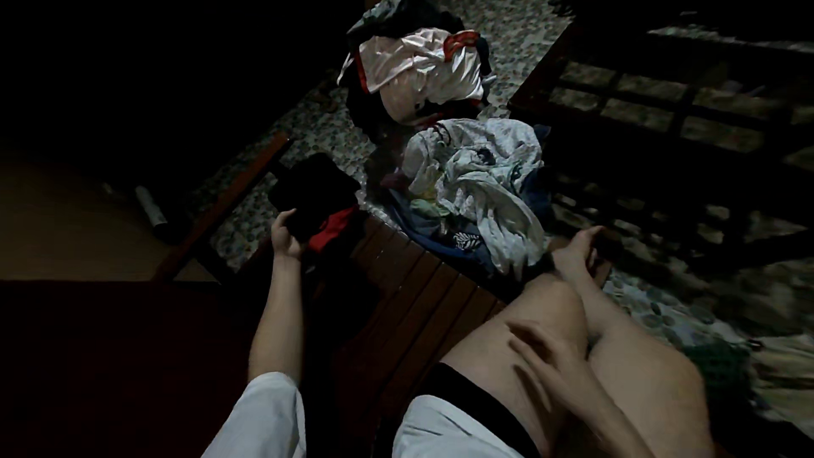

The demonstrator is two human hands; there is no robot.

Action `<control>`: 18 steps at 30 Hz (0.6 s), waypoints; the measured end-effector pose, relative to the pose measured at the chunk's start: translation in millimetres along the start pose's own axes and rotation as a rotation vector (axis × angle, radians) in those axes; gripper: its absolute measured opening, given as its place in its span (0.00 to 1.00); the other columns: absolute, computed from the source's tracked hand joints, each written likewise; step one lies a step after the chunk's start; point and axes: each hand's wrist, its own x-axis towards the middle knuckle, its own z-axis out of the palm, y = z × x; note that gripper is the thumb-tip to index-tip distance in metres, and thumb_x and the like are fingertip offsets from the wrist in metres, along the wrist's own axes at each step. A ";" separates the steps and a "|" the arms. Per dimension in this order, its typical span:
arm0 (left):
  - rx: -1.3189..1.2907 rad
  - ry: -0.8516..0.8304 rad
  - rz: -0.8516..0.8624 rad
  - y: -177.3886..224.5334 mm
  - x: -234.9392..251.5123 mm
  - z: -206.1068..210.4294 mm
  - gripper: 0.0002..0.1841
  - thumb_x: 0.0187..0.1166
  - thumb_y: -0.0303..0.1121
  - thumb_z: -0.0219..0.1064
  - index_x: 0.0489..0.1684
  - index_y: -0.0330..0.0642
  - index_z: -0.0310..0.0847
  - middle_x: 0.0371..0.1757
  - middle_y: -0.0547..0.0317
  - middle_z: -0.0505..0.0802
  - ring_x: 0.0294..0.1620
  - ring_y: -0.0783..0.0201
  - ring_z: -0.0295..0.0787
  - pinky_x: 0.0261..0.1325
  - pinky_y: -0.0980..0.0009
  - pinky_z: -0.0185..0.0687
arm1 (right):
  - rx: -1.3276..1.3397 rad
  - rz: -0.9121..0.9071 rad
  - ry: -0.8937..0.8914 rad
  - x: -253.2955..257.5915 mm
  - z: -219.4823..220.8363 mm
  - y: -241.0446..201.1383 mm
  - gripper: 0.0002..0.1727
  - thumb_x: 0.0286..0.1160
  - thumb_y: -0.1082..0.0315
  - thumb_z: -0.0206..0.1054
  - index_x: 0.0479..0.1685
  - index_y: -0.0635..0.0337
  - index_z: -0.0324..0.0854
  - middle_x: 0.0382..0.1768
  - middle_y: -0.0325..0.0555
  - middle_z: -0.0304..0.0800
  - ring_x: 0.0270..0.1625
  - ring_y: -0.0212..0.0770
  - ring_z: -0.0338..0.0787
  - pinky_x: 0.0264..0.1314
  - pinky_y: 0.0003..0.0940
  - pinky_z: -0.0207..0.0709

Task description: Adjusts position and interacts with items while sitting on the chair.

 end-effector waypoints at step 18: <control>0.520 0.118 -0.161 -39.9 94.5 -87.0 0.19 0.85 0.33 0.61 0.70 0.34 0.73 0.54 0.45 0.90 0.51 0.56 0.90 0.52 0.56 0.88 | 0.108 0.280 0.203 -31.0 -89.2 30.7 0.22 0.88 0.69 0.56 0.69 0.83 0.73 0.56 0.72 0.85 0.51 0.48 0.92 0.55 0.38 0.87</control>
